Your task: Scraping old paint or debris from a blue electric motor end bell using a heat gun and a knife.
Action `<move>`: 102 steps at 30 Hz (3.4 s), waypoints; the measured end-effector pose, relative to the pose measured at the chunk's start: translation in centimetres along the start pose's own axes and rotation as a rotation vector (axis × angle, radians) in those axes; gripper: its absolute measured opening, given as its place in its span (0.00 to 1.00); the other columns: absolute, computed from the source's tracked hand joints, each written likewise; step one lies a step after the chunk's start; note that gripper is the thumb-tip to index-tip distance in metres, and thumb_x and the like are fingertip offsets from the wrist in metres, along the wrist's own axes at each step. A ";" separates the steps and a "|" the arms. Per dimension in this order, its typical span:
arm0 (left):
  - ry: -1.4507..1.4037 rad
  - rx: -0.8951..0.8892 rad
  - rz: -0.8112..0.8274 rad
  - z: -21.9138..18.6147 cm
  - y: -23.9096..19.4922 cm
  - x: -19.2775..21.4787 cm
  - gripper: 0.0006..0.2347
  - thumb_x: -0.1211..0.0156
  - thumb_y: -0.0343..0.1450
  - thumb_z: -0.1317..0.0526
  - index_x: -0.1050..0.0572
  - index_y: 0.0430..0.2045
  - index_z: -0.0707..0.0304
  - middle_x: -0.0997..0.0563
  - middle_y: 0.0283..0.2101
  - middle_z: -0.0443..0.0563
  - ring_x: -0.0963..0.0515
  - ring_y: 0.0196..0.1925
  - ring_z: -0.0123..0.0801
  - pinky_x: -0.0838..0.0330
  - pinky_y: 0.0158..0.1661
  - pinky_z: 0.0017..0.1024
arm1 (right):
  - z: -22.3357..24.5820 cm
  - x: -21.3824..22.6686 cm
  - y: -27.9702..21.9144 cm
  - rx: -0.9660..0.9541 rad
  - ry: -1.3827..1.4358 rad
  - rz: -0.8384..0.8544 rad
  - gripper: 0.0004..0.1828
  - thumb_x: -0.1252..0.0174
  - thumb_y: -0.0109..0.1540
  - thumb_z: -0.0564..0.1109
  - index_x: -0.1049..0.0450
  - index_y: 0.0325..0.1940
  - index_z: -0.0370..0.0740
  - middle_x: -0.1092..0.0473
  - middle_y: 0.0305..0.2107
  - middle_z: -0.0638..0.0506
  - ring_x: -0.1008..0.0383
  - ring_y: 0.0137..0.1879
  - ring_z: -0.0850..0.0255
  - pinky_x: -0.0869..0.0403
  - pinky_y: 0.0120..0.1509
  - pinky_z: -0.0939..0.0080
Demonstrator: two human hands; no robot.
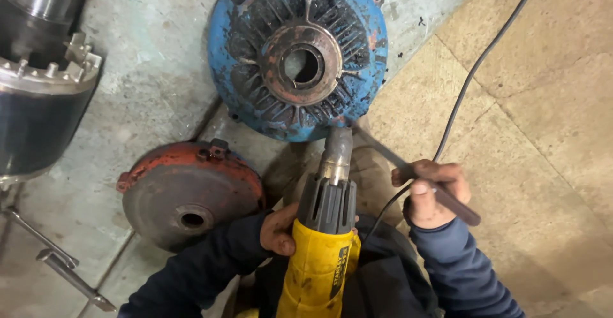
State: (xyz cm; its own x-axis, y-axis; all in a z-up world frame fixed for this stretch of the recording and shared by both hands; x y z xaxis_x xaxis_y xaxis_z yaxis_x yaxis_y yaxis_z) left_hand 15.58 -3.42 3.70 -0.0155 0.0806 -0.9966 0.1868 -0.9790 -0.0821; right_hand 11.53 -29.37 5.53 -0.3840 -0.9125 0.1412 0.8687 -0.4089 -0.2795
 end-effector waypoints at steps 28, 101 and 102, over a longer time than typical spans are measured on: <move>-0.016 -0.022 -0.019 0.5 -1.0 0.6 0.40 0.35 0.71 0.42 0.43 0.71 0.73 0.31 0.70 0.61 0.30 0.73 0.45 0.38 0.73 0.43 | -4.5 -4.3 -0.3 0.325 -0.106 -0.208 0.15 0.35 0.67 0.43 0.36 0.41 0.35 0.30 0.30 0.42 0.22 0.33 0.52 0.22 0.37 0.55; 0.020 -0.123 0.030 2.4 -1.6 1.6 0.36 0.34 0.72 0.43 0.39 0.69 0.70 0.28 0.67 0.60 0.27 0.67 0.42 0.35 0.68 0.39 | 1.2 1.8 -2.4 -0.513 -0.017 0.546 0.37 0.44 0.64 0.39 0.48 0.75 0.25 0.32 0.61 0.33 0.24 0.37 0.61 0.23 0.44 0.62; 0.053 -0.133 0.010 2.9 -1.8 2.1 0.37 0.35 0.72 0.43 0.40 0.70 0.70 0.28 0.67 0.59 0.28 0.69 0.42 0.35 0.69 0.40 | 0.9 1.7 -2.7 -0.535 -0.081 0.485 0.35 0.47 0.64 0.37 0.47 0.75 0.27 0.29 0.55 0.36 0.28 0.31 0.66 0.27 0.36 0.67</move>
State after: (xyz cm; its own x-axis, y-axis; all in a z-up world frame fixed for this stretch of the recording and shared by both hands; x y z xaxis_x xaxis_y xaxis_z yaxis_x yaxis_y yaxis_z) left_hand 12.37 -2.05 1.76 0.0379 0.0842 -0.9957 0.3148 -0.9467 -0.0681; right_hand 8.82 -29.82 7.41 0.0479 -0.9975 -0.0525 0.6553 0.0710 -0.7520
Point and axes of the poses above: each hand's wrist, its own y-axis towards the middle knuckle, its own x-axis out of the back of the hand, z = x × y, the point moved 4 cm from there along y, towards the middle knuckle
